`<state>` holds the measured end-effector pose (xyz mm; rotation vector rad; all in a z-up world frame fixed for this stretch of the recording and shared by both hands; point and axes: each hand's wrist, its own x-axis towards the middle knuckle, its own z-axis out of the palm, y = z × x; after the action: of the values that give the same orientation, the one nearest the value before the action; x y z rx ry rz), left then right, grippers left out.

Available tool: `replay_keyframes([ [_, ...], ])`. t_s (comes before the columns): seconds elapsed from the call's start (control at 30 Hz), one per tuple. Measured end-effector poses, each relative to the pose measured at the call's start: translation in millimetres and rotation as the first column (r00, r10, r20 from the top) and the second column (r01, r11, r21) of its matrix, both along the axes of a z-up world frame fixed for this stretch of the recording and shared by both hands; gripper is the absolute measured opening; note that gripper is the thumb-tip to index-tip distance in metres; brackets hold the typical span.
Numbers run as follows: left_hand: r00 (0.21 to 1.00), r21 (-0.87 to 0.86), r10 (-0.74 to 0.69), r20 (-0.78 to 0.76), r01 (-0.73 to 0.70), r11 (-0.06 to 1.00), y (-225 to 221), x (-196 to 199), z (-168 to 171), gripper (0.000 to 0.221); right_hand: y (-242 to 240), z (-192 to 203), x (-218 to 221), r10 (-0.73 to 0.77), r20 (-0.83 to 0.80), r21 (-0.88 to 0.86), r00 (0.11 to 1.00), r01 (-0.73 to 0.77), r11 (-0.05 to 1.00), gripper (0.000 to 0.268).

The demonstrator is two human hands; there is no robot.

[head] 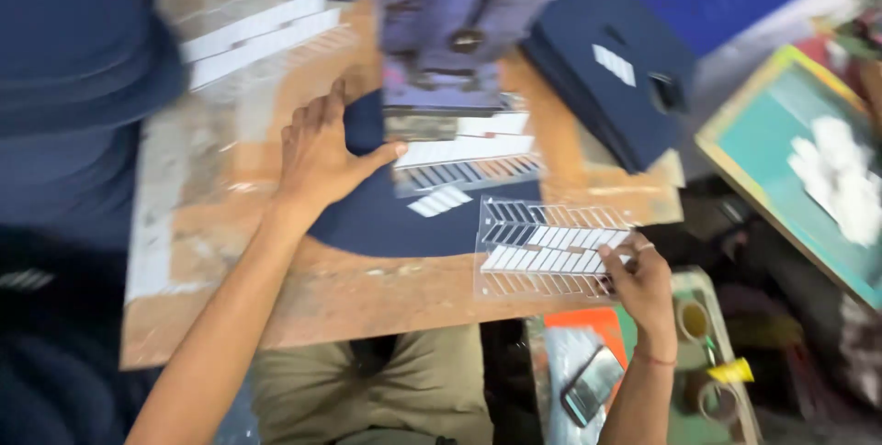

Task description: Aligning patterned films onto fabric pieces and using a press machine to apply the design.

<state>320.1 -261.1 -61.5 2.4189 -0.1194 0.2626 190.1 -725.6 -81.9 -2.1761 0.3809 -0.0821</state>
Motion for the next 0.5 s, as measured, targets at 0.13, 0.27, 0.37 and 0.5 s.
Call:
replay_keyframes([
  [0.13,0.999,0.011,-0.035,-0.009,0.035,0.999,-27,30,-24,0.116,-12,33,-4,-0.040,0.033,-0.535,0.999,0.051,0.843,0.036],
  [0.27,0.999,0.045,0.023,-0.027,-0.022,0.999,-30,31,-26,0.101,29,76,52,0.232,0.404,-0.673,0.885,0.116,0.730,0.065],
  [0.37,0.997,0.038,0.057,-0.058,-0.055,0.998,-14,13,-21,0.091,34,77,139,0.350,0.451,-0.643,0.821,0.026,0.765,0.077],
  [0.5,0.984,0.019,0.077,0.163,-0.081,0.996,43,-58,0,0.069,21,50,216,0.406,0.276,-0.672,0.871,-0.127,0.730,0.081],
])
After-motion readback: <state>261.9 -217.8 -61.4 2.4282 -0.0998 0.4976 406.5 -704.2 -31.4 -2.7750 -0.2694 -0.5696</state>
